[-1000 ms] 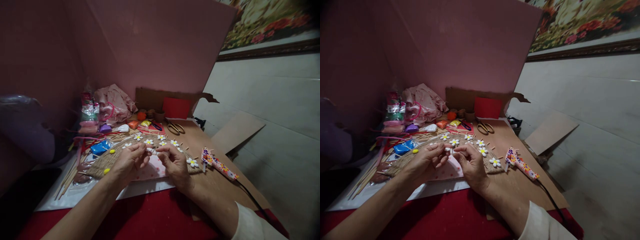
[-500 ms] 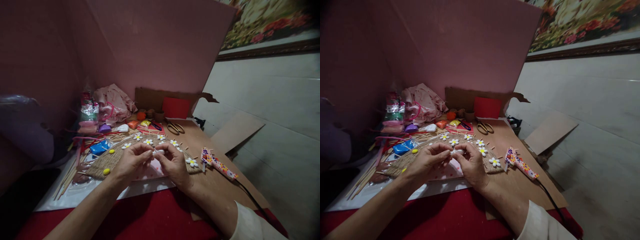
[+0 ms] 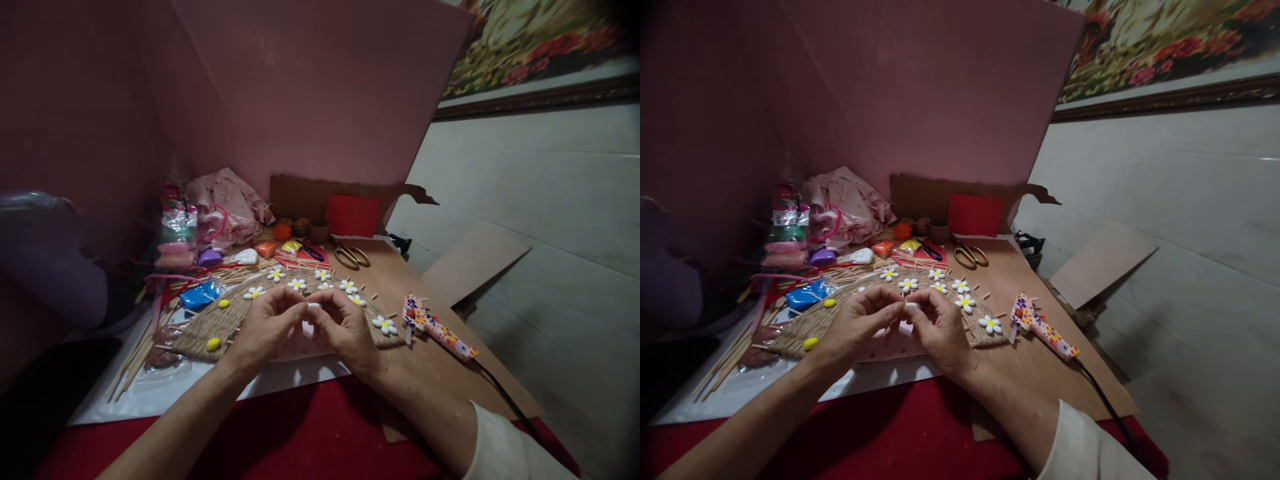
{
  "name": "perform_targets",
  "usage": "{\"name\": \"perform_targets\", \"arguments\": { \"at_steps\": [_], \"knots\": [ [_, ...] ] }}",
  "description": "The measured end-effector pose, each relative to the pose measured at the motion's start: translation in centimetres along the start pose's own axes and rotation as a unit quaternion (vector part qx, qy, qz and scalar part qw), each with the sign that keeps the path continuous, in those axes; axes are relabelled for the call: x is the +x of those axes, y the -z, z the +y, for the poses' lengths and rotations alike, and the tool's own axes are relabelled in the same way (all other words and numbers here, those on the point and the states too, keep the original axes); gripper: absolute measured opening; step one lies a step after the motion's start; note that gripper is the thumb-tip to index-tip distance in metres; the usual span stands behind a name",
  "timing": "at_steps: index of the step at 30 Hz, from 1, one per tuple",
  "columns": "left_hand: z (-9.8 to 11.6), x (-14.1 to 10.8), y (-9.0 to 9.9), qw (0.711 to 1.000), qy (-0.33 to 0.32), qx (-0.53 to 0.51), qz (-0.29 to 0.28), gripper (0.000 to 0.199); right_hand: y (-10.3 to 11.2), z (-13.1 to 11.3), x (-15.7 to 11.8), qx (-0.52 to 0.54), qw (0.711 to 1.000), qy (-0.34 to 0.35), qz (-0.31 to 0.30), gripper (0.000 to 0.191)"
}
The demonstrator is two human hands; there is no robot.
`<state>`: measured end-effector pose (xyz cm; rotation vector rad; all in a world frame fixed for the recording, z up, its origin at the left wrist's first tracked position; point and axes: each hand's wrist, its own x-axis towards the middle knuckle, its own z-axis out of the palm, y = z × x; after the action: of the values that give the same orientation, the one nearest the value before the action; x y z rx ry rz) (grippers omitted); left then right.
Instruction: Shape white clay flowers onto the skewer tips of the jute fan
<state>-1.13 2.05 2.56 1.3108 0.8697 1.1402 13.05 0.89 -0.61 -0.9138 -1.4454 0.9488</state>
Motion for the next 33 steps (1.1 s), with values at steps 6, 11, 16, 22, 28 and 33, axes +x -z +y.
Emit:
{"name": "perform_targets", "arguments": {
  "at_steps": [6,11,16,22,28,33],
  "knots": [
    [-0.3,0.0,0.0,1.0,-0.012,-0.004,0.004,0.014,0.0,-0.3,-0.1,-0.034,0.999,0.02,-0.003,0.014],
    [-1.0,0.2,-0.2,0.999,-0.021,0.015,0.024,0.012,-0.2,-0.1,-0.3,-0.12,0.991,0.041,0.043,0.008],
    [-1.1,0.2,-0.2,0.992,0.048,-0.109,0.036,0.013,-0.1,0.4,0.0,-0.025,0.997,-0.005,0.076,0.008],
    [-0.7,0.3,0.1,0.995,0.021,-0.082,0.043,0.017,0.0,0.1,0.2,0.035,0.997,-0.008,0.068,0.015],
    [-1.5,0.4,0.1,0.998,0.011,0.035,0.058,0.019,0.2,0.4,-0.1,-0.088,0.993,0.05,0.056,0.012],
    [-1.5,0.4,0.2,0.997,0.02,0.055,0.054,0.017,0.2,0.2,-0.1,-0.145,0.982,0.115,0.048,0.009]
  ]
}}
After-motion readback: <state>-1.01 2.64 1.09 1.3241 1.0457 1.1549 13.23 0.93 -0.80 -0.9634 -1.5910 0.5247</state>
